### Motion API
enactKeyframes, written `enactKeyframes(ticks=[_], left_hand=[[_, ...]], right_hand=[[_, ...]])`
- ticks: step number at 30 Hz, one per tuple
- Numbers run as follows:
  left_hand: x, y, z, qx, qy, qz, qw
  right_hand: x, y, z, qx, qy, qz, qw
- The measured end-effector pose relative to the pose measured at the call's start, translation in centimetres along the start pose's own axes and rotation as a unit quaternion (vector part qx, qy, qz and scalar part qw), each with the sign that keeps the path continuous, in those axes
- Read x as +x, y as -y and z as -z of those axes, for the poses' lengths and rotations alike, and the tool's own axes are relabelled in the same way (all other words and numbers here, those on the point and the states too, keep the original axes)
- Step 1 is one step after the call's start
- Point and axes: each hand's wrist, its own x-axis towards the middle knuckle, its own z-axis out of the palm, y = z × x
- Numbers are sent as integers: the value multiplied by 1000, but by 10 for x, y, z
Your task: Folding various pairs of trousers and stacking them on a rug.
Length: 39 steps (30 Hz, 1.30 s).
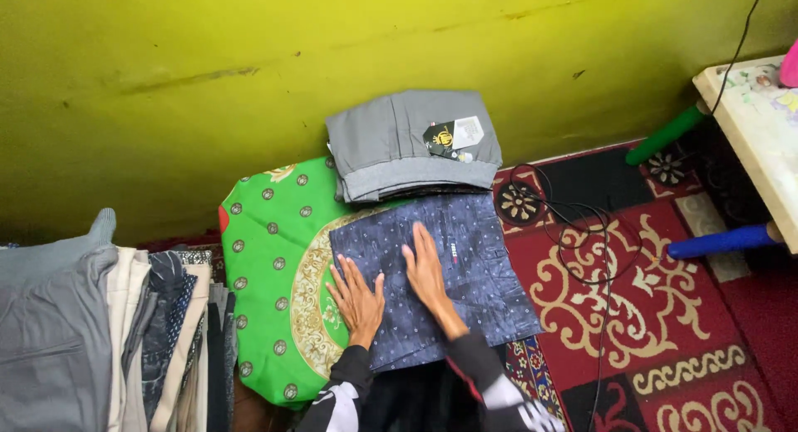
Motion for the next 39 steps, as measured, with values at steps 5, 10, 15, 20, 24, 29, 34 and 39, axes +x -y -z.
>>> enactKeyframes(ticks=[5,10,15,20,24,29,34,39], left_hand=[[12,5,-7,-60,-40,32,997],[59,26,-34,-163,-51,179,969],[86,44,-74,-156,57,261,951],[88,66,-93,-211,80,283,932],[87,81,-103,-287,76,282,912],[66,43,-20,-286,71,292,910],[26,28,-6,-165,69,252,951],[22,31,-6,-116,1,176,977]], right_hand=[[34,-45,-43,-22,-3,16,1000],[-26,-6,0,-23,-9,30,999],[-52,-13,1,-162,-83,-3,983],[-34,-31,-12,-98,-51,-131,985],[-29,-20,-3,-80,-46,-156,983],[-46,-13,-3,-198,-22,-153,968],[-56,-36,-10,-241,5,-145,960],[-57,-30,-4,-224,-62,-65,970]])
